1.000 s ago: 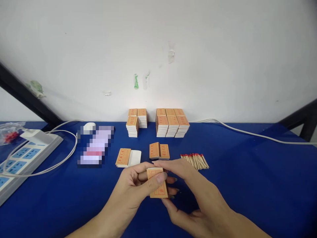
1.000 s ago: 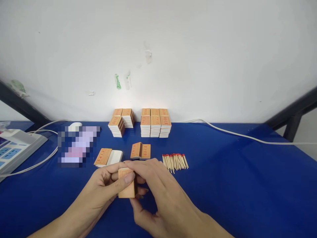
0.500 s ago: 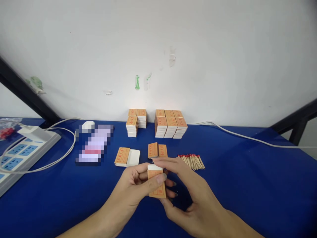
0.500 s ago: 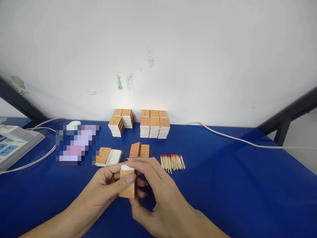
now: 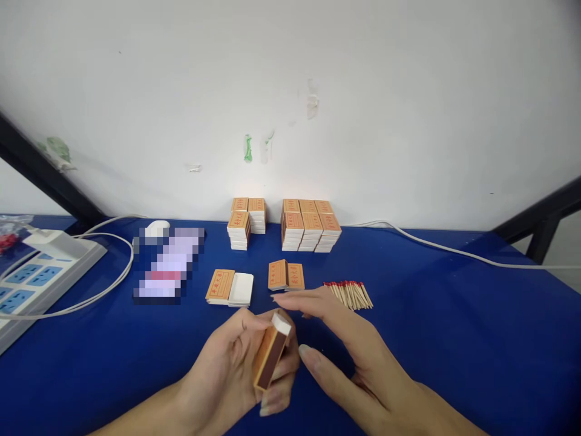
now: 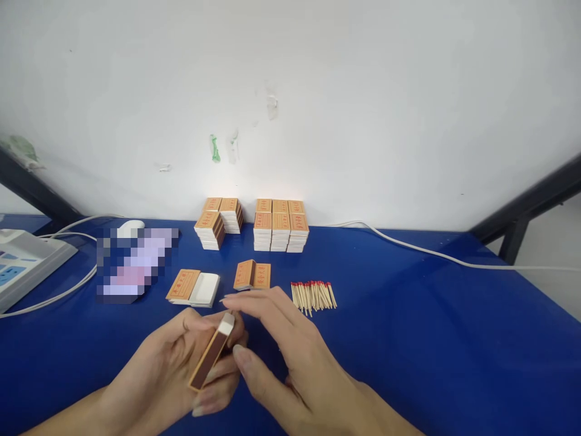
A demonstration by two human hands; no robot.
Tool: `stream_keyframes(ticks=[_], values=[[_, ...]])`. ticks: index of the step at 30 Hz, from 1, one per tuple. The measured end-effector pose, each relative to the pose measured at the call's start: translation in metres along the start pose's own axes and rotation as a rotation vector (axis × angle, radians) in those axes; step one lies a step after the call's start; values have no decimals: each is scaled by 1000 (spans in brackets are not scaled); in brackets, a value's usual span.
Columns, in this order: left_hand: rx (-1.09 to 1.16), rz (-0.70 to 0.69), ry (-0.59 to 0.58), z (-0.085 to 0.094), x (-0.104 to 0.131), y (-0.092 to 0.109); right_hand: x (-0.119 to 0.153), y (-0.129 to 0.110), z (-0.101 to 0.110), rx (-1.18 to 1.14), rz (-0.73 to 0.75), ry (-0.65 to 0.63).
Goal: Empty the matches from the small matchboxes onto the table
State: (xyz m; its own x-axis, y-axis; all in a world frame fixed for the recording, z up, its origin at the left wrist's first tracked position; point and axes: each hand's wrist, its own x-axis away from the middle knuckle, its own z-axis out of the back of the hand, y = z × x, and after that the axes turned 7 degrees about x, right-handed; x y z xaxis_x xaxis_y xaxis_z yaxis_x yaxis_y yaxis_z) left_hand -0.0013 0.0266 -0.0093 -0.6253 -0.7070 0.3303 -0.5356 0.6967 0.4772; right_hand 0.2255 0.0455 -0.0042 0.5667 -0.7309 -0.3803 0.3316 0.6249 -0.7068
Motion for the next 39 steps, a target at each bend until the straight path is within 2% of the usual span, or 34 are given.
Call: stream_keyframes(ticks=[4, 9, 15, 23, 29, 35, 39], values=[[32, 92, -12, 2, 0, -1, -4, 3, -9, -88, 57, -14], [30, 202, -70, -4, 1, -3, -5, 7, -12, -151, -25, 4], [-59, 243, -83, -10, 1, -3, -5, 6, -13, -242, -133, -3], [-152, 317, -117, -3, 1, 0, -8, 4, -10, -227, -250, -83], [-73, 283, 15, 3, -3, -5, -9, 1, -8, -297, -359, -54], [-7, 258, 1, 4, -3, -7, -10, 3, -10, -348, -419, 50], [-33, 238, 26, 6, -4, -9, -11, 5, -9, -372, -465, 75]])
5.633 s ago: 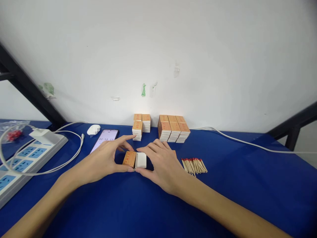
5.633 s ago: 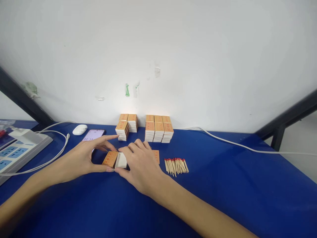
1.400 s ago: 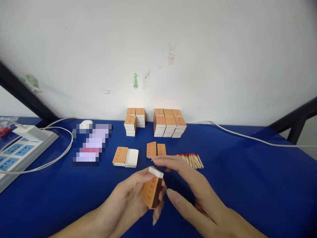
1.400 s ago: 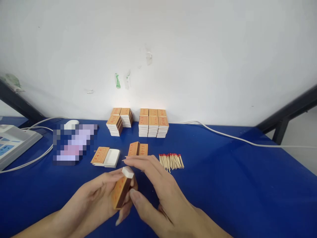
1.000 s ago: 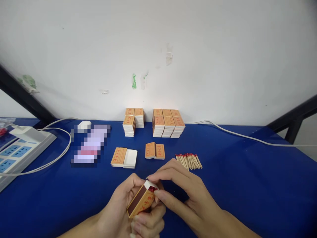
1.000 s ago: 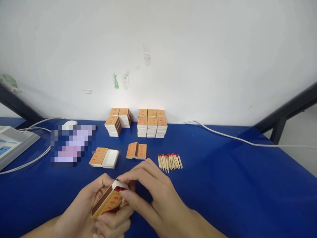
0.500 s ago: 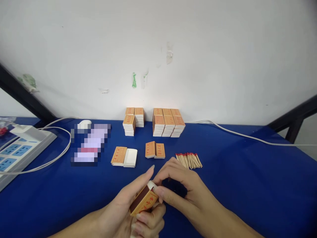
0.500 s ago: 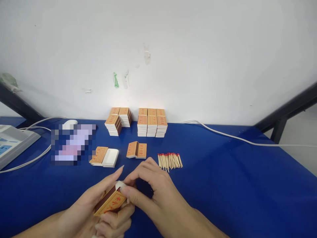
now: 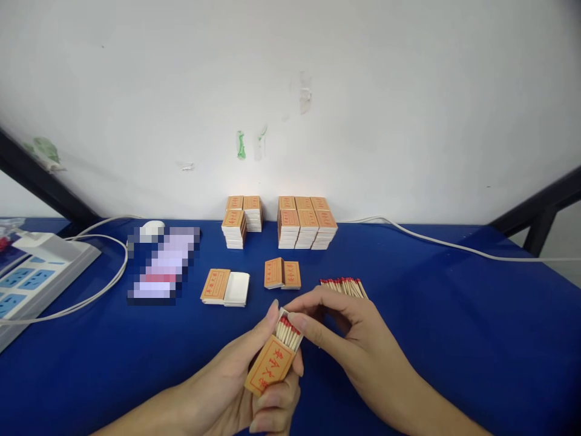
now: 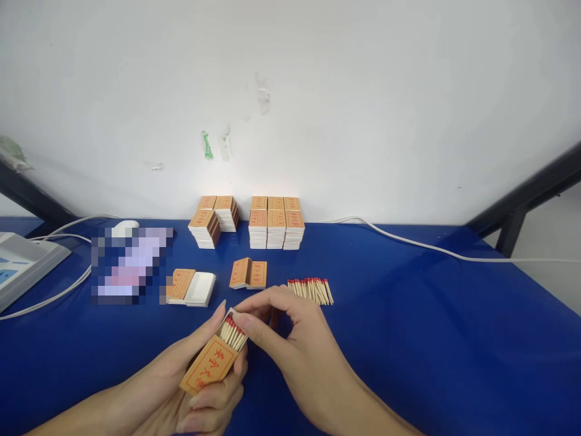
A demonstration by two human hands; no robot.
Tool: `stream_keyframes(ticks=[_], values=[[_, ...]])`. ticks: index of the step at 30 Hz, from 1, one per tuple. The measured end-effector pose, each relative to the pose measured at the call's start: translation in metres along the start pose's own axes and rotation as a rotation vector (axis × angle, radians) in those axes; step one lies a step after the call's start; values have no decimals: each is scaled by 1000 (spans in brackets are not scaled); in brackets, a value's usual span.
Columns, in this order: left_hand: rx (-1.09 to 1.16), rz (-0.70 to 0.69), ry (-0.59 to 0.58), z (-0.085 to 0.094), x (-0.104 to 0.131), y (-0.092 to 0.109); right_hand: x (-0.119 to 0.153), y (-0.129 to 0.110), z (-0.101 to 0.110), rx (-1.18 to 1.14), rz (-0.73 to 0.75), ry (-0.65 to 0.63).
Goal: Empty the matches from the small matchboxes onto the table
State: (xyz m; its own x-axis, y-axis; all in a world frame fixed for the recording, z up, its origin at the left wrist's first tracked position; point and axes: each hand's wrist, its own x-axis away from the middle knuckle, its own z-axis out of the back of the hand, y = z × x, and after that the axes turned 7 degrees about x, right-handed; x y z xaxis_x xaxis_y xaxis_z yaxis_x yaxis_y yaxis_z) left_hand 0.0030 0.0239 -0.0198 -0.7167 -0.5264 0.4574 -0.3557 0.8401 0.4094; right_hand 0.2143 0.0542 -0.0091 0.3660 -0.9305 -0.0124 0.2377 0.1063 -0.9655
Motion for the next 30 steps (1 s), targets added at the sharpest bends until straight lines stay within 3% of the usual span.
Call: stream_keyframes(ticks=[11, 16, 25, 30], values=[[-1, -43, 13, 1, 0, 0, -9, 0, 9, 28, -24, 109], [-64, -156, 51, -2, -2, 2, -14, -1, 20, -25, -38, 143], [-448, -357, 318, -6, -2, -4, -7, -3, 15, 86, -27, -65], [-481, -397, 365, -3, -5, -3, -5, 2, 12, 60, -28, -48]])
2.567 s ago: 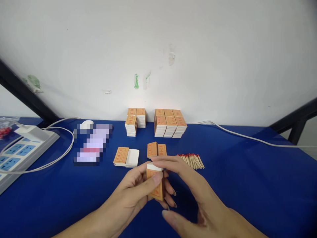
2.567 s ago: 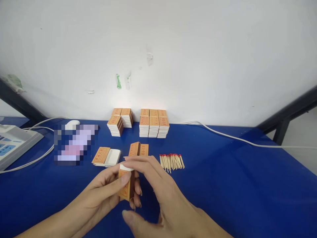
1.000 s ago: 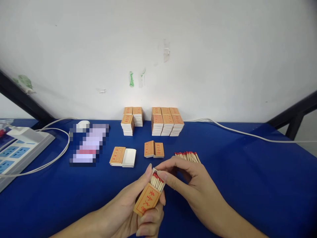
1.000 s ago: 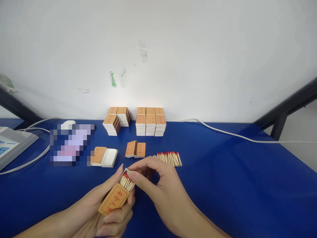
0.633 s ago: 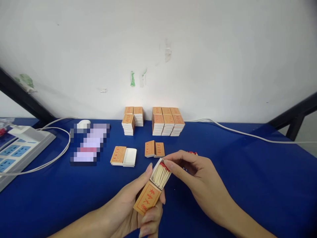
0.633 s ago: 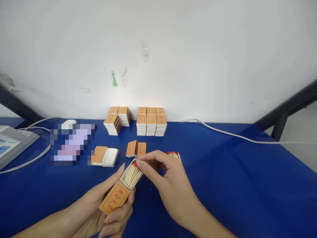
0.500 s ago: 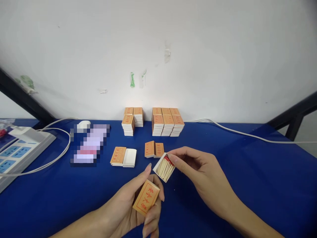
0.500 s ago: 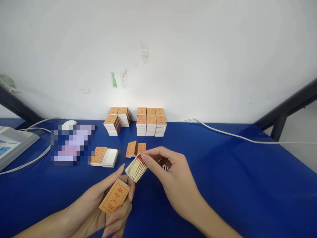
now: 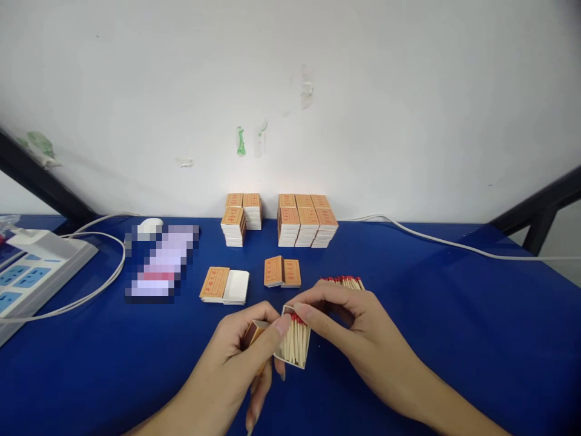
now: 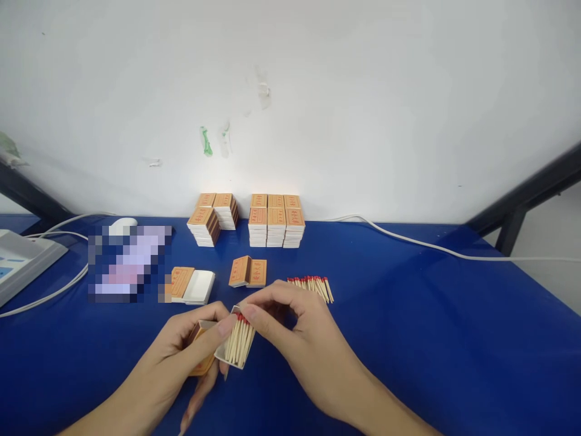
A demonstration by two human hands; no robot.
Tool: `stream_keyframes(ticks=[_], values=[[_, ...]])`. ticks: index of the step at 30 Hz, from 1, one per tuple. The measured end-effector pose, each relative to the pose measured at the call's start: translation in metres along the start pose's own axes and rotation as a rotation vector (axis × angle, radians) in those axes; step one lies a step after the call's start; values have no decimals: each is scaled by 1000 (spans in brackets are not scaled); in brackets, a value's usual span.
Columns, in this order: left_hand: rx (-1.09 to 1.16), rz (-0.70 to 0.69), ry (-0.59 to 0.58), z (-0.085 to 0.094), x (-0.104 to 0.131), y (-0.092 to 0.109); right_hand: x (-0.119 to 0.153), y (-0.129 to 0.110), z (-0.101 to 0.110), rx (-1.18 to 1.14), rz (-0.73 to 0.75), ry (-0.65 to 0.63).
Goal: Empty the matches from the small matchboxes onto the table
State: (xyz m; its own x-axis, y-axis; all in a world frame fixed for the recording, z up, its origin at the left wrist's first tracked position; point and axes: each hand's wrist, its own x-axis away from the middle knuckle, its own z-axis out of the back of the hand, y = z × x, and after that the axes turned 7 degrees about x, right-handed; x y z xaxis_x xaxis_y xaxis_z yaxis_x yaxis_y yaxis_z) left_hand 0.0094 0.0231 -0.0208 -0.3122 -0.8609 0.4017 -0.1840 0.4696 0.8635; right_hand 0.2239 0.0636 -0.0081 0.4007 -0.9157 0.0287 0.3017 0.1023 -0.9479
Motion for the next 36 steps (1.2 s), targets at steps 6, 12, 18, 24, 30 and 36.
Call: stream_keyframes(ticks=[6, 12, 18, 24, 30, 36], values=[[46, -72, 46, 2, 1, 4, 9, 1, -9, -51, 49, -15], [129, -84, 23, -1, 5, 3, 12, 3, -22, -216, 99, 30], [194, -58, -17, -3, 5, 6, 8, 7, -19, -358, 134, -11], [177, -74, -34, -5, 4, 6, 4, 9, -16, -437, 115, -75], [175, -64, -39, -3, 4, 5, 4, 9, -17, -482, 96, -98], [228, -20, -52, -6, 7, 6, 2, 12, -17, -473, 91, -122]])
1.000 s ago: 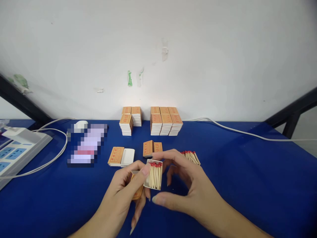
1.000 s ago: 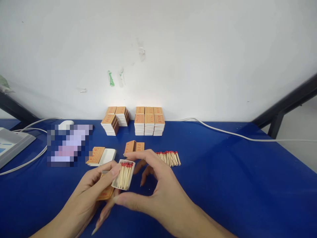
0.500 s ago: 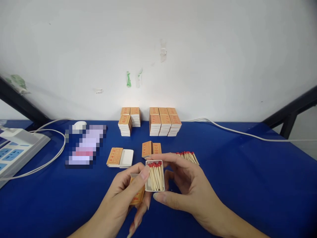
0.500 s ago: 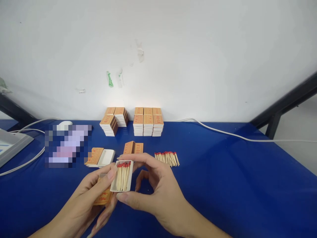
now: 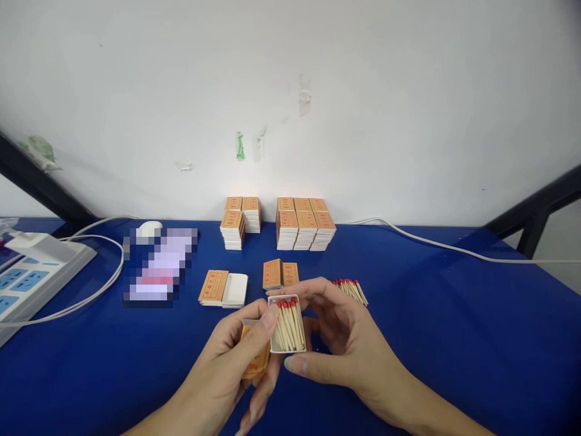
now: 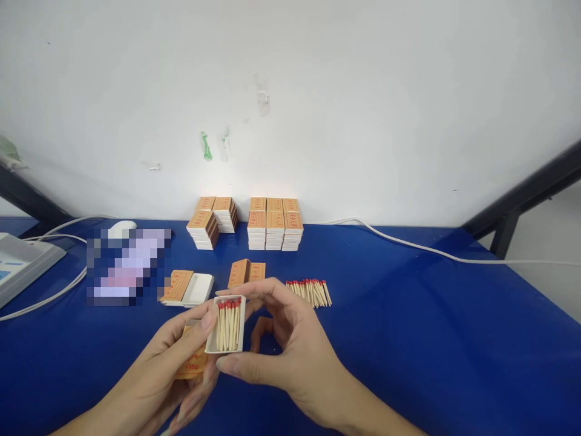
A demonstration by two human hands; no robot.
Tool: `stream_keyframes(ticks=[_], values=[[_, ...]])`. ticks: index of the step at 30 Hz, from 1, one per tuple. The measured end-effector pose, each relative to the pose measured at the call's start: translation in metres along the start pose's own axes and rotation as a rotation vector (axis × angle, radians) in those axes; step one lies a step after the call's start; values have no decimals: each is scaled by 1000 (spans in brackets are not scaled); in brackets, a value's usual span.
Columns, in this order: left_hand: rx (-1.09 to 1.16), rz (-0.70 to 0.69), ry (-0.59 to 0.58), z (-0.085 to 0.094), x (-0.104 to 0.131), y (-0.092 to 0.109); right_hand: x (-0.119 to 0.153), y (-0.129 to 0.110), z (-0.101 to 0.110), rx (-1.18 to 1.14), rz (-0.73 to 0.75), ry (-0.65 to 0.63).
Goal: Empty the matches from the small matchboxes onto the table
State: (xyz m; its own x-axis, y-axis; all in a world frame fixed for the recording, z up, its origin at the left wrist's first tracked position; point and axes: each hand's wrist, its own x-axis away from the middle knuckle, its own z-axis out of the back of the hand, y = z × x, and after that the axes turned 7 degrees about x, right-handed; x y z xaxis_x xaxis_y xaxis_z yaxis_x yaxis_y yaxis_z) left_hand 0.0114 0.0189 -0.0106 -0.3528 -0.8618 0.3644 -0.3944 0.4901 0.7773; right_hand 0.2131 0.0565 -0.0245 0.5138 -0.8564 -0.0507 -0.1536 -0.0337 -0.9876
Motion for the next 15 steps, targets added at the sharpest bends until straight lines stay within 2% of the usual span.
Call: stream_keyframes(ticks=[15], values=[[0, -8, -47, -1, 1, 2, 1, 5, 2, -68, -43, -8]])
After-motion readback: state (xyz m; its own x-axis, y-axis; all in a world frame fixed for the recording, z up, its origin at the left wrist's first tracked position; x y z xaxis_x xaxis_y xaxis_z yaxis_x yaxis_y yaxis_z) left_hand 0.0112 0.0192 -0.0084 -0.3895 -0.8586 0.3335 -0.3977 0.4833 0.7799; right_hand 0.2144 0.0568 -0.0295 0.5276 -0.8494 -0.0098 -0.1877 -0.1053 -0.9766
